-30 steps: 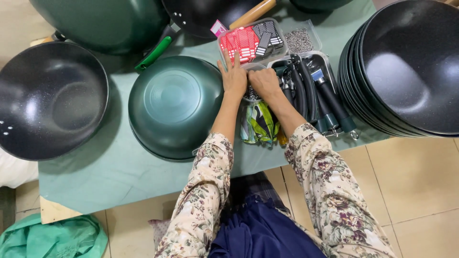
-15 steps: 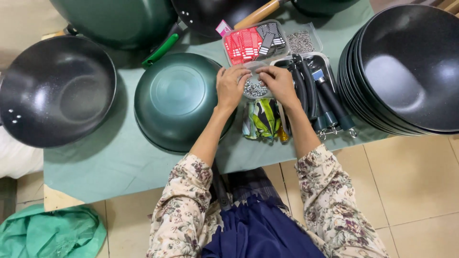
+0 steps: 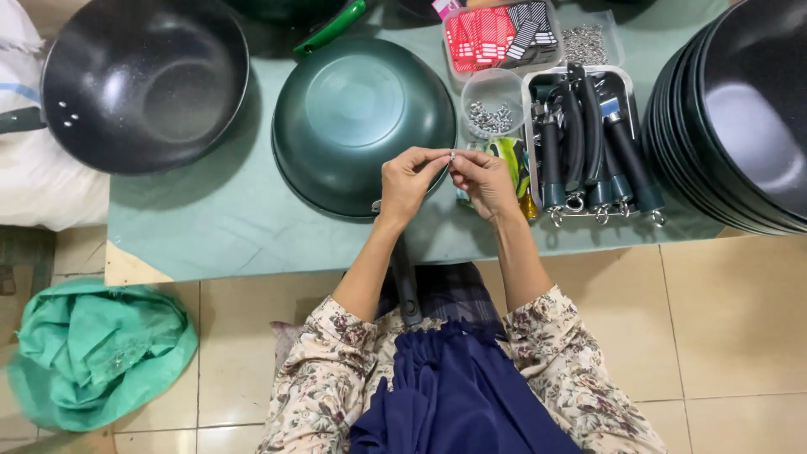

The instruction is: Assembling wok handles using a screwdriver and cleaning the woks with a sponge.

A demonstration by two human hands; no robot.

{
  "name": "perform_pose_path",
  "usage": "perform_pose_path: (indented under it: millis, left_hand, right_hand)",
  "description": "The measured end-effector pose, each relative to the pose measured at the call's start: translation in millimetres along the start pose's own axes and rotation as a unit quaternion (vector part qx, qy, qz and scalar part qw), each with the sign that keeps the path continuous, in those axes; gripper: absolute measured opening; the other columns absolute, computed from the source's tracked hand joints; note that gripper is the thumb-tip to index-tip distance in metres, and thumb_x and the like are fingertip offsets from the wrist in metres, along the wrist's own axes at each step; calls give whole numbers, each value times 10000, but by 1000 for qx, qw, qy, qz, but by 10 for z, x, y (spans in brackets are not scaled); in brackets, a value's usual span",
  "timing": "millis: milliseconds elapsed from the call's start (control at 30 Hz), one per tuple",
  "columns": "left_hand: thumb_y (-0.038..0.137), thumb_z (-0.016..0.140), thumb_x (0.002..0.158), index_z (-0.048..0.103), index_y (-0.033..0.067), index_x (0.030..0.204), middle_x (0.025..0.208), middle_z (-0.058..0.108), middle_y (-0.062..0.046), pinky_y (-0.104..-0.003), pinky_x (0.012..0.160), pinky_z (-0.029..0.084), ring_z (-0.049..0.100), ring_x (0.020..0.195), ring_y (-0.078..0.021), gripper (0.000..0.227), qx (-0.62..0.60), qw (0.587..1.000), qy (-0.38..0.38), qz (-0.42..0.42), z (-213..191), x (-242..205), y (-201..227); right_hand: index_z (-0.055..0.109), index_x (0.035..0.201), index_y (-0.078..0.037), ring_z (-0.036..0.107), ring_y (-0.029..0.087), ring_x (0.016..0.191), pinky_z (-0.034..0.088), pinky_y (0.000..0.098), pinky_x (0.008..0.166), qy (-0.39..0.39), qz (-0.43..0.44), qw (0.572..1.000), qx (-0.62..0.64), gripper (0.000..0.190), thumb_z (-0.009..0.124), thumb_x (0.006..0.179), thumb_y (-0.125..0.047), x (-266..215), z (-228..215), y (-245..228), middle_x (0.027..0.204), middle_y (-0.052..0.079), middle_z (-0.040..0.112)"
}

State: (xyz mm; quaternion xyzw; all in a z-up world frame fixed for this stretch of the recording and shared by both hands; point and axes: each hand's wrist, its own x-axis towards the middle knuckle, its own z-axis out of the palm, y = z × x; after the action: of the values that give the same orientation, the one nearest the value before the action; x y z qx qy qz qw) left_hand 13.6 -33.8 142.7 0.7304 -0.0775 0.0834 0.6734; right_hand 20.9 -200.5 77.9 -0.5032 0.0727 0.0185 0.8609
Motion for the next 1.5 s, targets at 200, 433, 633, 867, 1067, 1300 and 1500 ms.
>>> perform_pose_path:
  millis: [200, 433, 633, 867, 1067, 1300, 1500]
  left_hand:
    - [157, 766, 944, 809, 139, 1021, 918, 780, -59, -267, 701, 599, 745, 820, -155, 90, 33, 998, 60, 1, -271, -333, 51]
    - [190, 688, 971, 754, 17, 1087, 922, 773, -171, -255, 625, 614, 764, 783, -200, 219, 16, 954, 86, -287, -1075, -908, -232]
    - [264, 564, 1023, 578, -99, 1277, 972, 741, -296, -283, 630, 645, 780, 803, -287, 443, -139, 900, 50, -409, -1127, -1160, -735]
    - [275, 570, 1029, 532, 12, 1310, 1028, 752, -248, -275, 650, 647, 786, 868, -290, 386, -257, 876, 89, -398, -1044, -1193, -1136]
    - [209, 577, 1038, 596, 40, 1163, 903, 758, -180, -170, 487, 567, 771, 720, -208, 211, -260, 888, 132, -356, -896, -1214, -1349]
    - [184, 702, 997, 663, 30, 1259, 954, 749, -103, -175, 599, 567, 730, 825, -140, 307, -229, 924, 199, -231, -641, -1198, -1364]
    - [161, 852, 876, 519, 62, 1048, 737, 634, -23, -238, 568, 581, 672, 657, -124, 388, -345, 883, 233, -217, -483, -884, -977]
  right_hand:
    - [760, 1033, 61, 629, 146, 591, 460, 193, 495, 0, -5, 999, -37, 198, 825, 878, -43, -132, 86, 287, 777, 196, 714]
    - [757, 1052, 38, 642, 132, 575, 498, 183, 502, 35, 76, 996, -42, 222, 818, 874, -80, -421, -13, 672, 760, 163, 718]
    - [753, 1065, 53, 673, 169, 624, 586, 257, 644, 52, 68, 996, -27, 224, 816, 886, -65, -494, -13, 949, 795, 181, 729]
    - [743, 1090, 53, 717, 169, 620, 594, 502, 967, 52, 87, 990, 99, 216, 782, 909, -59, -487, 185, 955, 776, 157, 726]
    - [733, 1107, 53, 693, 163, 643, 518, 604, 1059, 53, 92, 979, 172, 216, 767, 924, -58, -517, 253, 1077, 806, 159, 719]
    - [742, 1093, 41, 681, 147, 628, 524, 625, 1051, 40, 85, 973, 210, 188, 754, 925, -44, -520, 308, 821, 812, 155, 729]
    - [744, 1097, 16, 627, 129, 648, 501, 635, 1093, 21, 60, 974, 217, 182, 743, 938, -74, -539, 435, 594, 829, 153, 719]
